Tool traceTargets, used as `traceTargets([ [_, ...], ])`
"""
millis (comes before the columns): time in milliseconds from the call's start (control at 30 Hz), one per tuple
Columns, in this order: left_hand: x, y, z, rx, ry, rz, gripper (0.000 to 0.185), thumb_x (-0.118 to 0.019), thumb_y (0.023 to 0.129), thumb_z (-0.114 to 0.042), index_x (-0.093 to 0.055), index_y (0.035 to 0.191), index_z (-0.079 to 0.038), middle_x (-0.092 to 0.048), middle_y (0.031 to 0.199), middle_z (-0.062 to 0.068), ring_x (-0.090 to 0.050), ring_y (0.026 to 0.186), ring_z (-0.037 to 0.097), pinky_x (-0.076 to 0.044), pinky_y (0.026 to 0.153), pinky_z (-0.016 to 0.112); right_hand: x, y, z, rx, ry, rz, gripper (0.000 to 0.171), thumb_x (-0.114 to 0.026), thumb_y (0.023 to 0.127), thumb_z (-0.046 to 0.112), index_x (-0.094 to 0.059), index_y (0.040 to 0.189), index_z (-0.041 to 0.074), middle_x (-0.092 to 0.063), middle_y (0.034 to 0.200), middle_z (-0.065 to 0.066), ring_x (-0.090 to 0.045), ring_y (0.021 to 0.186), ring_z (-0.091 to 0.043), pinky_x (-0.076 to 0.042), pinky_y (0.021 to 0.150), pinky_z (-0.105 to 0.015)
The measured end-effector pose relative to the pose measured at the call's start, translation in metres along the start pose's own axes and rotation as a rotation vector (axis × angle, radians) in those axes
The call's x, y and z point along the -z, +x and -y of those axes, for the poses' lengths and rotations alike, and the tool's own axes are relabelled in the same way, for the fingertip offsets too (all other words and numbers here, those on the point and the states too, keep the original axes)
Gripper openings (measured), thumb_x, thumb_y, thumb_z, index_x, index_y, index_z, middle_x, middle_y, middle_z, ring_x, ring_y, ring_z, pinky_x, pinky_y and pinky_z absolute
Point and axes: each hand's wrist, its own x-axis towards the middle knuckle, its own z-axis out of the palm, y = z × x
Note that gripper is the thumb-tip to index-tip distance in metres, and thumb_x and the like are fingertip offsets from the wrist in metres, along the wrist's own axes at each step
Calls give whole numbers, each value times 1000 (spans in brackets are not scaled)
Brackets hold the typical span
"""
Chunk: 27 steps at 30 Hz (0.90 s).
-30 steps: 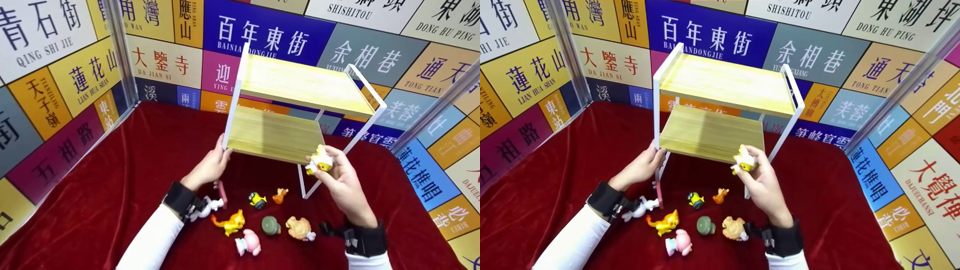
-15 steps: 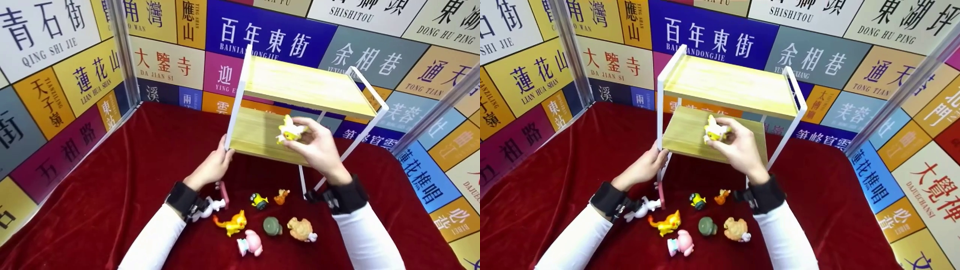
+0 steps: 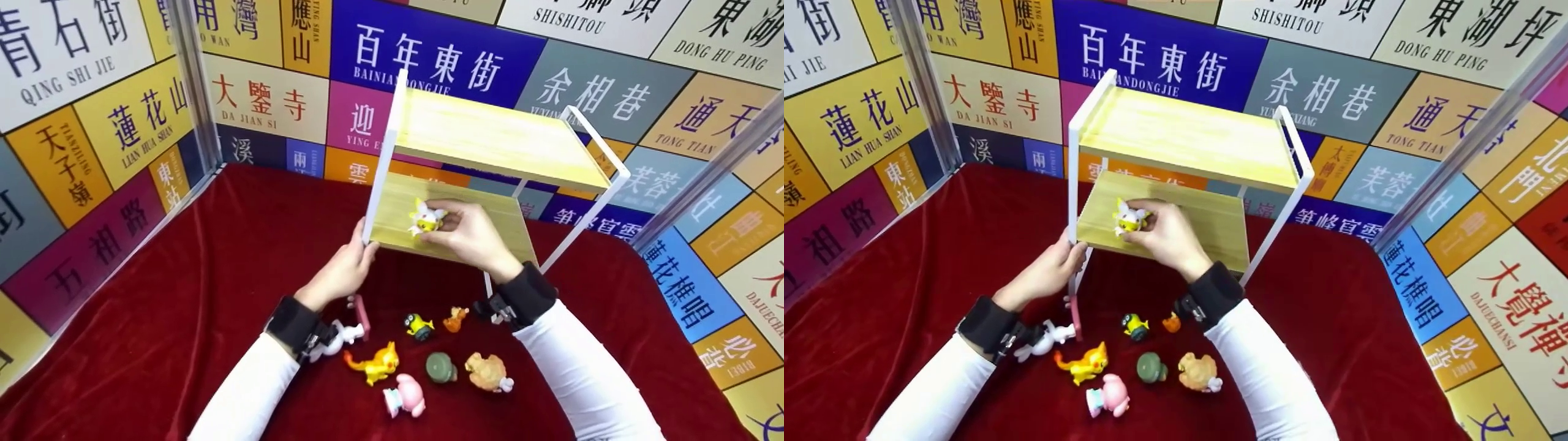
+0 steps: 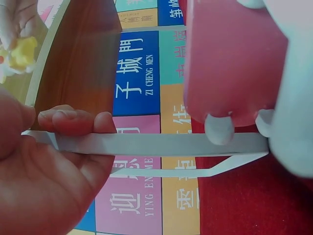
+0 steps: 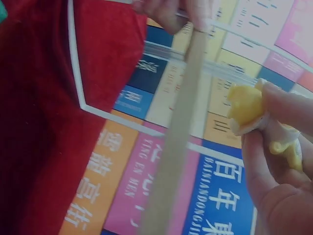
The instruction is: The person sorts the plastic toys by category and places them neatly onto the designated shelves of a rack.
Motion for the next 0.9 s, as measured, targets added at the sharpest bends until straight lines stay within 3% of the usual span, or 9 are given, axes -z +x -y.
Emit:
traceTargets([
  [333,-1,0,0,-3,10,-9,62,-42,109,-18,-12,158,6,-66,89,16,-62,78,25,-54,75,42,-15,9,-3,5,-102,-20,54,-85,79,6,-65,128,-5,-66,119,-21,-71,89,-30,-58,77,-21],
  [600,-2,2,0,4,18,-3,63,-42,109,-19,-11,158,5,-65,88,14,-57,70,20,-53,71,40,-19,12,-1,1,-105,-4,54,-84,80,5,-64,129,-5,-65,123,-22,-72,89,-31,-58,78,-22],
  [900,-1,1,0,4,16,-11,62,-42,109,-19,-12,158,5,-66,88,16,-60,74,23,-53,72,41,-26,16,1,16,-148,-5,55,-85,79,7,-64,129,-5,-65,122,-20,-71,92,-31,-59,82,-26],
])
